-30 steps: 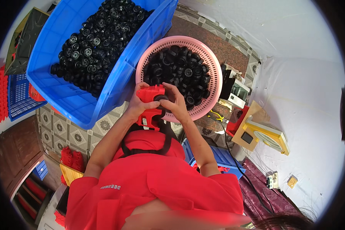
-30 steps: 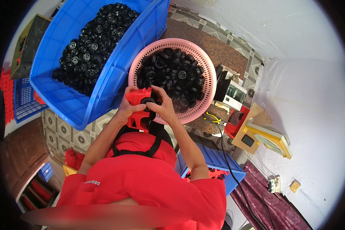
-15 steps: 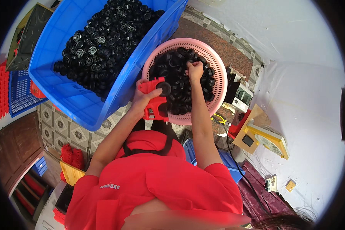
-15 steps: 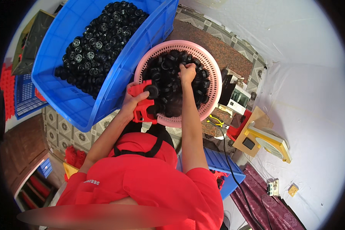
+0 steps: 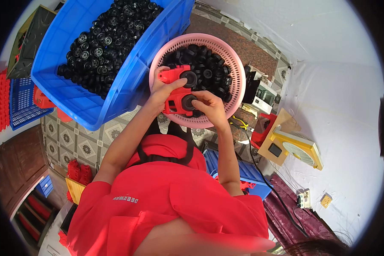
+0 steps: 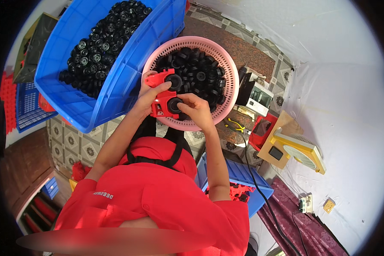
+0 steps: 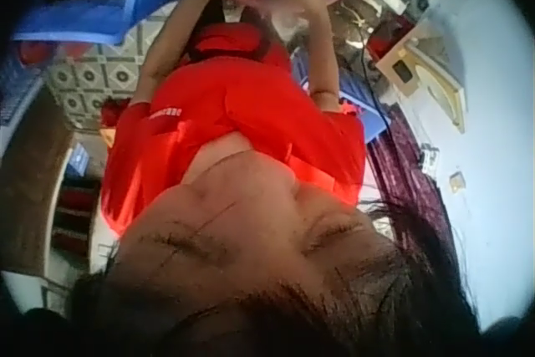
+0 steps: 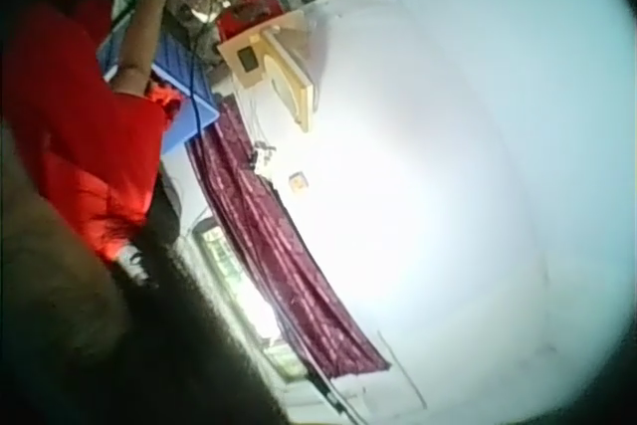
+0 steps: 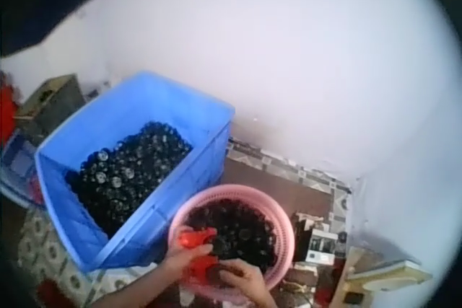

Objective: The person assembles wheels onto toy car bodies by hand, taking wheels from a bin and attaching them to the car bodies.

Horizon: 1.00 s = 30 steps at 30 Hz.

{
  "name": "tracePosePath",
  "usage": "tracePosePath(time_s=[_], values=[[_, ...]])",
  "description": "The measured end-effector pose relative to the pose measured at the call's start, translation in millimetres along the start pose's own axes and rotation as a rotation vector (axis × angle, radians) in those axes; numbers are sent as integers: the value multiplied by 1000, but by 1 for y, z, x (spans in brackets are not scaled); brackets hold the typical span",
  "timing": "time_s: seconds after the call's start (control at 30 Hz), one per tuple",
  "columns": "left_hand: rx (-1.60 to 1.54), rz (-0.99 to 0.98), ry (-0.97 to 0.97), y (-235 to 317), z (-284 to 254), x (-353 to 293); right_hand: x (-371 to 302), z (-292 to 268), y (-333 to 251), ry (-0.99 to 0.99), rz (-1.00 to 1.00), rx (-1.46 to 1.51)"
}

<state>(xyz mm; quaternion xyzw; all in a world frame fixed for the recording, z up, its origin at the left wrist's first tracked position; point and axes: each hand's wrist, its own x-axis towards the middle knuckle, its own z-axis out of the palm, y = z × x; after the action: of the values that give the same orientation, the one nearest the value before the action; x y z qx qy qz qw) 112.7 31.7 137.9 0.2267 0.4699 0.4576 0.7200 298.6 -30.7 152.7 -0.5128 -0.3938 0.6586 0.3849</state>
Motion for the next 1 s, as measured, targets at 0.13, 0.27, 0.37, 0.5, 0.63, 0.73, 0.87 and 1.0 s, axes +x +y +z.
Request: tracePosePath(time_s=[0.13, 0.27, 0.37, 0.5, 0.63, 0.73, 0.87, 1.0], values=[[11, -44, -13, 12, 11, -5, -5, -2, -1, 126, -246, -434], [-104, 51, -204, 16, -1, -24, -8, 7, -20, -25, -148, 273], [295, 20, -167, 48, 21, -81, -17, 21, -45, -16, -328, 203], [490, 251, -174, 102, 30, -130, -31, 43, -55, -12, -589, 14], [492, 543, -153, 121, -11, -139, -29, 91, -91, -221, -567, 96], [162, 358, -43, 196, -49, -155, -22, 121, -110, -344, -608, 118], [95, 650, 173, 336, -158, -113, -19, 131, -93, 108, -466, -201], [-175, 985, 182, 532, -295, -60, -32, 165, -62, 120, -282, -102]])
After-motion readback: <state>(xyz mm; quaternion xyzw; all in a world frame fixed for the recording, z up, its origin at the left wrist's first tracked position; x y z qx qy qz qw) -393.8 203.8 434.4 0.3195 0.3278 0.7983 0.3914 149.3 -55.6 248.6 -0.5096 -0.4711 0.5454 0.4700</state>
